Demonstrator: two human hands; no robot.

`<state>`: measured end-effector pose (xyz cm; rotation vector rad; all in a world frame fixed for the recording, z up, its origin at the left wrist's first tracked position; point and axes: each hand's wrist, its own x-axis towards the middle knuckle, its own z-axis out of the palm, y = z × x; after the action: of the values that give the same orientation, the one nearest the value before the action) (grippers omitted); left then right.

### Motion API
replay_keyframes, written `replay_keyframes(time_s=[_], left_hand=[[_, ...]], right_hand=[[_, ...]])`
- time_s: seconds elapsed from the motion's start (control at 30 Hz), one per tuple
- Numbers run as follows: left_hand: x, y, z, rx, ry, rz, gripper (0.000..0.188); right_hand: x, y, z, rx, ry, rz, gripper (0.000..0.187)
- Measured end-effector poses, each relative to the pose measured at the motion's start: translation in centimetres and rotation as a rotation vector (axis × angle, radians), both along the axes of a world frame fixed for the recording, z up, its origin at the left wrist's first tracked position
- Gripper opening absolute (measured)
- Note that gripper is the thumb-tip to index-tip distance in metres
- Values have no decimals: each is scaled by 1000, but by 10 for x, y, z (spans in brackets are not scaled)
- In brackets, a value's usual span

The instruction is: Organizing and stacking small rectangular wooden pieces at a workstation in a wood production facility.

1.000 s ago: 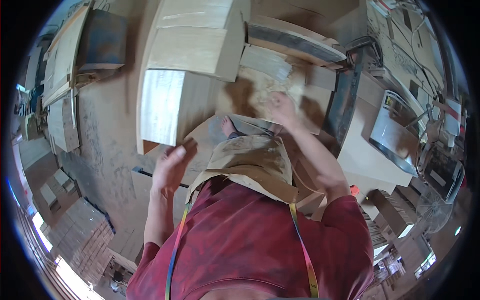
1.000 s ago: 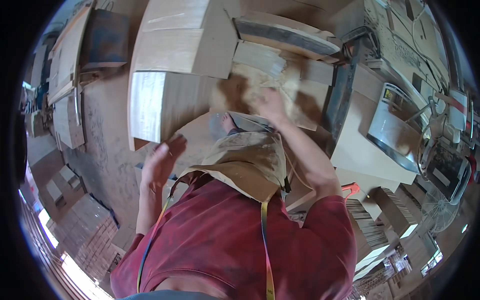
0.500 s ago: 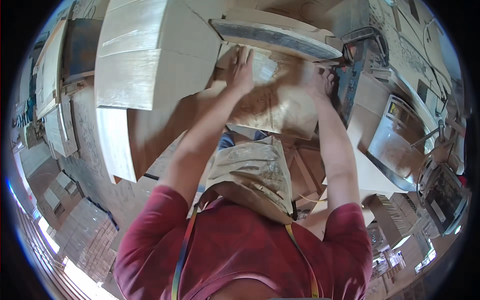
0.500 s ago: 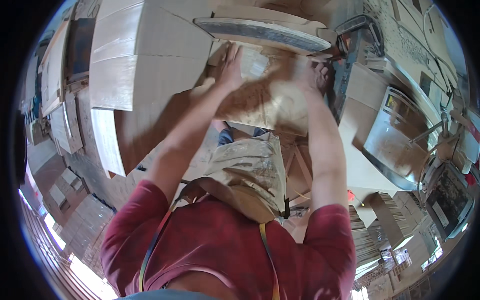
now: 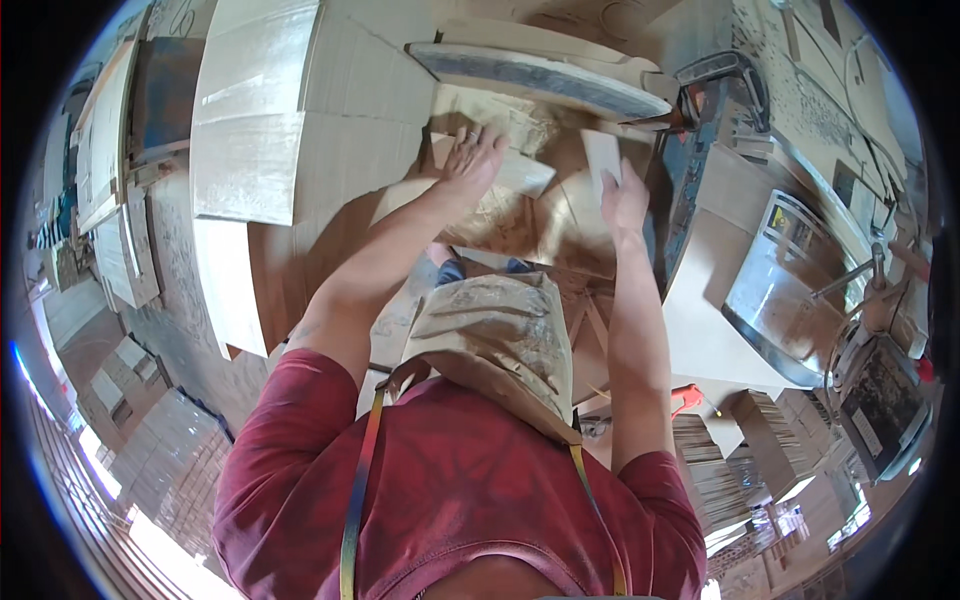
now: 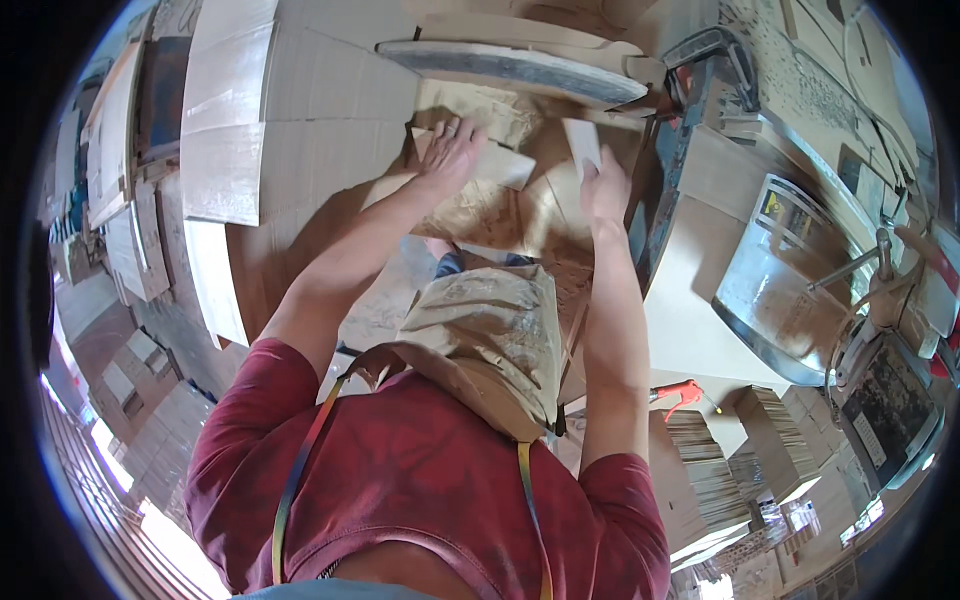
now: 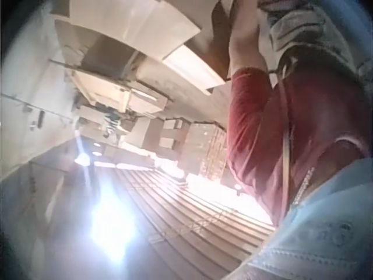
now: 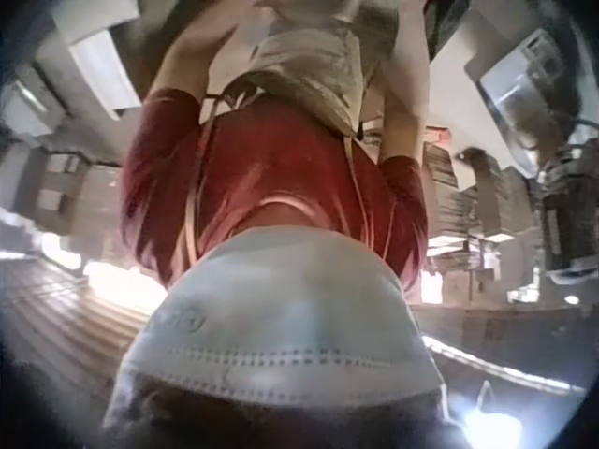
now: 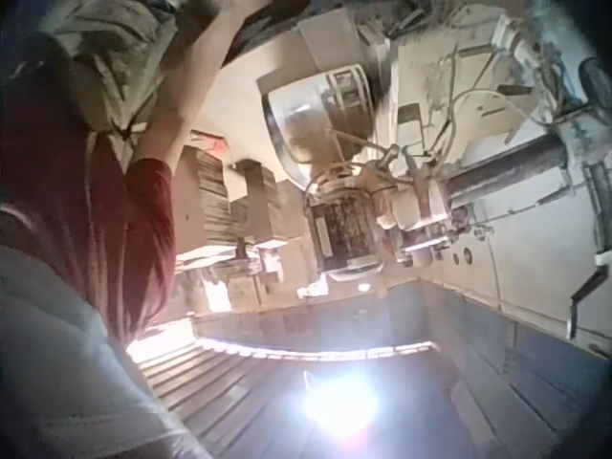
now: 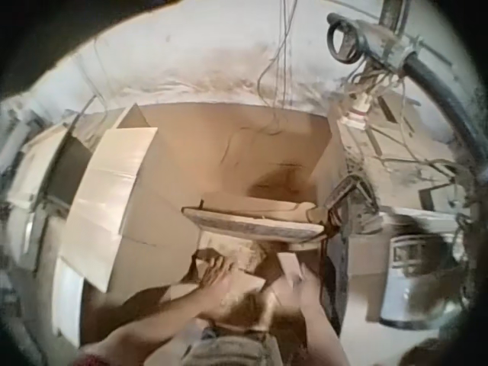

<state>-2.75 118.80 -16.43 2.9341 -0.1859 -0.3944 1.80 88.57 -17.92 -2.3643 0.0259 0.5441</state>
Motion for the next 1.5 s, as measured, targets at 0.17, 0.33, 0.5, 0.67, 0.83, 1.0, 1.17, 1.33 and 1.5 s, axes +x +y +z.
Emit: replay_keyframes(time_s=[0.17,0.33,0.5,0.67,0.83,1.0,1.17,1.33,1.5], left_hand=[[-68,0,10,-177,-332,-99,32],[-98,20,11,-302,-464,90,53],[-112,26,11,-458,-351,357,80],[-110,-23,76,-850,-269,406,92],[-93,-93,176,-1176,-24,241,69],[-50,-204,190,-1310,95,-98,57],[-50,-263,171,-1279,206,-131,50],[-67,-293,161,-1336,262,47,38],[-70,-284,167,-1175,138,20,24]], right_hand=[[6,61,8,-45,41,501,40],[-47,125,34,125,219,556,34],[-89,154,62,-31,90,627,28],[-100,91,142,-146,-182,653,21],[-130,-26,286,-171,-497,487,37],[-144,-114,315,-308,-408,304,49],[-192,-190,267,-71,-387,-146,53],[-228,-191,208,426,-473,-637,61],[-225,-158,183,565,-450,-621,63]])
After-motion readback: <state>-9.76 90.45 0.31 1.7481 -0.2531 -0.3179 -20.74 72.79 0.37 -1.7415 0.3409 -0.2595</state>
